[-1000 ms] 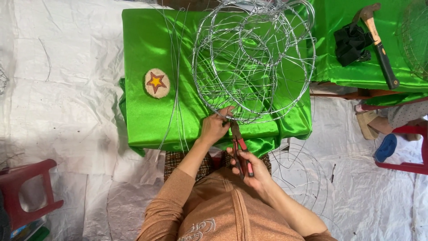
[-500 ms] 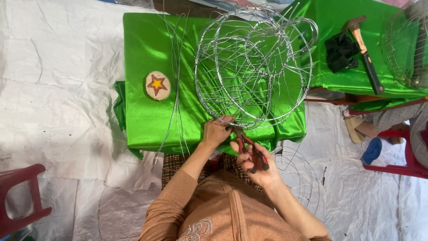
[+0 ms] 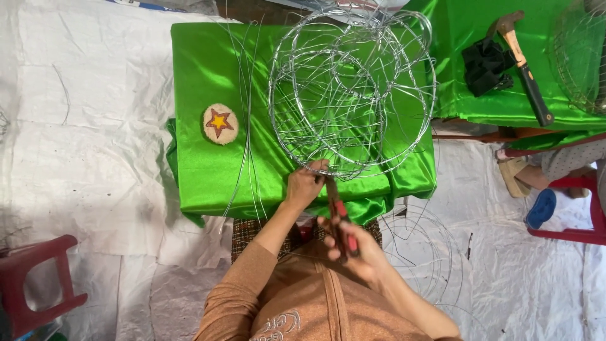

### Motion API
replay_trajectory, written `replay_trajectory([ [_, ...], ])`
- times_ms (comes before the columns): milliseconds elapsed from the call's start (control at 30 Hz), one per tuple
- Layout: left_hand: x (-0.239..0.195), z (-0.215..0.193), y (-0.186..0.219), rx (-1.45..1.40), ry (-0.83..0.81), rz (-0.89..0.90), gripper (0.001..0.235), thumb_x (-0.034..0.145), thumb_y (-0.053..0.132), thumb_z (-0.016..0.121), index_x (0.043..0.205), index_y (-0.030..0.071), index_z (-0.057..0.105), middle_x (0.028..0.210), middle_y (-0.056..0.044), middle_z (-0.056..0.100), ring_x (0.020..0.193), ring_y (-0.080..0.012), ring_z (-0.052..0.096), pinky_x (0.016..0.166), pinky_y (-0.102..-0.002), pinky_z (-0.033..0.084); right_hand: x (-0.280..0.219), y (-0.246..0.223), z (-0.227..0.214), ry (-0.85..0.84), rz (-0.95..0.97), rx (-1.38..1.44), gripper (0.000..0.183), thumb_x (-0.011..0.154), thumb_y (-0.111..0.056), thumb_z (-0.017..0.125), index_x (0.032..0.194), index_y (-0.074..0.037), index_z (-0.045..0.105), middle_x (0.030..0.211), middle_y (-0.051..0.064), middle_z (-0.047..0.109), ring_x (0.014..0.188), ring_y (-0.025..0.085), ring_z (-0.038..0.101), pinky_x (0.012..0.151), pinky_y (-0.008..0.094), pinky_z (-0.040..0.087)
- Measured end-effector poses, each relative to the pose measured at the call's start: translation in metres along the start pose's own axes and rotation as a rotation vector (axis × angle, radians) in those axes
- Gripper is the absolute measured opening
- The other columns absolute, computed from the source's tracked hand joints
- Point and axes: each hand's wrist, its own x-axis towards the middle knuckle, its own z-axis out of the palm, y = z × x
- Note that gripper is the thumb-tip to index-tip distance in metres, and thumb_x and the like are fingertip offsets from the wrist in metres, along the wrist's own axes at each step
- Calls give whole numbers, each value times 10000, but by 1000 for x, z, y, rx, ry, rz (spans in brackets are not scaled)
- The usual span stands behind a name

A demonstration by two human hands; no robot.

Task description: The person uses pliers to bend and secure thin metal wires onto a circular wire frame, forming a basket-like structure. They repeatedly cut, twist, and adjust the wires by hand to attach them to the frame.

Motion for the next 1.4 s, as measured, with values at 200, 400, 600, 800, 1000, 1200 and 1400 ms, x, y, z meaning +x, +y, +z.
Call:
replay_trajectory([
  [200, -1, -3, -5, -56, -116, -72, 549, 970, 182, 675, 1457, 287, 442, 1071, 100, 773, 377, -52, 439, 362, -197, 493, 3, 9, -114, 16, -571, -1447, 262, 710, -154, 810, 955, -162, 719, 1299, 8, 563, 1296, 242, 479, 1150, 509, 410],
  [400, -5, 8, -7, -75, -1, -117, 456, 808, 227, 791, 1246, 284, 678, 938, 90, 786, 879, -249, 749, 788, -417, 611, -12, -87, -127, 572, -801, -2258, 199, 708, -301, 777, 887, -229, 727, 1309, 64, 523, 1088, 314, 649, 806, 411, 612],
  [600, -4, -3, 6, -102, -9, -103, 448, 828, 158, 764, 1254, 259, 668, 940, 49, 784, 885, -294, 744, 806, -455, 603, 5, -128, -92, 486, -933, -2593, 282, 634, -343, 774, 889, -279, 671, 1281, -42, 516, 1029, 251, 592, 802, 411, 618],
  [800, -9, 11, -9, -67, 5, -108, 451, 816, 184, 784, 1244, 263, 667, 931, 51, 778, 875, -282, 744, 810, -448, 604, 26, -140, -84, 353, -790, -2720, 314, 643, -361, 777, 928, -279, 673, 1248, -58, 523, 1059, 247, 571, 823, 446, 616],
  [1000, -9, 10, -5, -195, 38, -105, 279, 882, 126, 738, 1142, 224, 719, 938, -4, 779, 862, -301, 749, 755, -437, 610, 14, -117, -103, 300, -602, -2360, 170, 720, -252, 734, 888, -249, 709, 1248, 6, 597, 1075, 237, 623, 753, 319, 605],
  [1200, -32, 70, -71, -272, 43, -113, 160, 879, 113, 744, 1016, 197, 739, 902, -41, 769, 838, -326, 743, 734, -427, 606, 3, -39, -101, -113, -440, -987, 284, 659, -179, 777, 900, -39, 723, 964, 92, 561, 857, 228, 528, 703, 393, 463],
  [1400, -7, 1, 12, -307, -6, -191, 274, 805, 73, 776, 1043, 198, 727, 877, -35, 770, 853, -285, 756, 788, -405, 608, 30, -14, -114, -310, -127, -325, 296, 746, -171, 651, 991, -104, 500, 1202, 147, 547, 864, 194, 456, 602, 291, 398],
])
